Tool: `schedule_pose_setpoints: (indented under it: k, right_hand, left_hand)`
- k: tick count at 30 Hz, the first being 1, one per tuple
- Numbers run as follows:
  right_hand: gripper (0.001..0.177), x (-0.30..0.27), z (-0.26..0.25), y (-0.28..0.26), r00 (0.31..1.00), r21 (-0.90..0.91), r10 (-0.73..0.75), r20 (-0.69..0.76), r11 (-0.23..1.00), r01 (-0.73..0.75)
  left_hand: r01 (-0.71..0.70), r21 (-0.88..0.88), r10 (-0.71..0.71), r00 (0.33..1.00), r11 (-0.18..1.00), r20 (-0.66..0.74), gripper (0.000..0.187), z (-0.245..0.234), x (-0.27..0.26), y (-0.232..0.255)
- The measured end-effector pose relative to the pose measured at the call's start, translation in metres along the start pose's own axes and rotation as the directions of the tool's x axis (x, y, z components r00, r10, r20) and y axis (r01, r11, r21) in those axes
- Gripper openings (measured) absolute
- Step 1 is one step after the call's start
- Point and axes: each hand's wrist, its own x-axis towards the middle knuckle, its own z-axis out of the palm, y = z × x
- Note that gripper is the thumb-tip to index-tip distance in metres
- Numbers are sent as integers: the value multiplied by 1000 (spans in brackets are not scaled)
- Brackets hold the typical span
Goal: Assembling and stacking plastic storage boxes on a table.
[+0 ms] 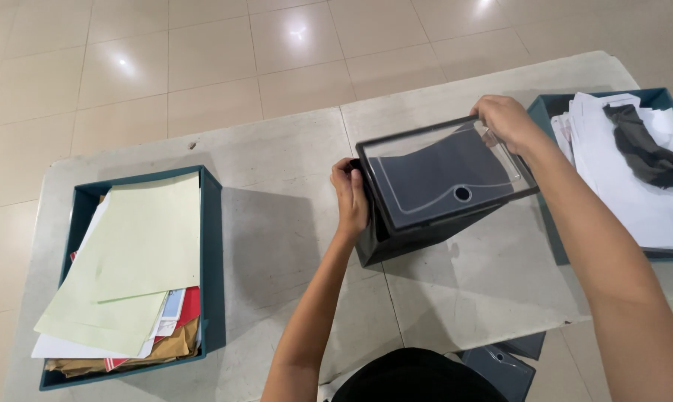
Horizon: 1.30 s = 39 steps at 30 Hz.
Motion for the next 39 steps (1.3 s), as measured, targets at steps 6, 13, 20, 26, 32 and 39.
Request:
schedule_pose_setpoints:
  k: [6,13,20,26,32,39]
  right_hand:
    - [27,-10,16,-5,1000,-139,-29,-12,990,27]
    - [28,-18,4,-9,999,-269,-33,-33,963,23]
    - [33,-21,8,-7,987,-503,-146,-75,860,89]
    - [34,-3,11,20,911,-713,-410,-51,653,254]
    - [34,-24,23,-6,916,-772,-389,-103,612,173]
    - [33,-22,9,-2,912,-798,-409,-18,556,234]
  left_hand:
    - [-99,109,99,995,989,7,28,9,-7,-18]
    - [-47,54,51,996,997,-74,29,21,-12,1]
    - [-63,41,64,997,997,-31,31,18,-10,4]
    - [-64,23,65,997,998,-31,36,19,-14,1]
    - [-75,5,75,996,997,-39,35,20,-14,0]
    - [-55,33,56,998,998,-33,33,22,-13,-1]
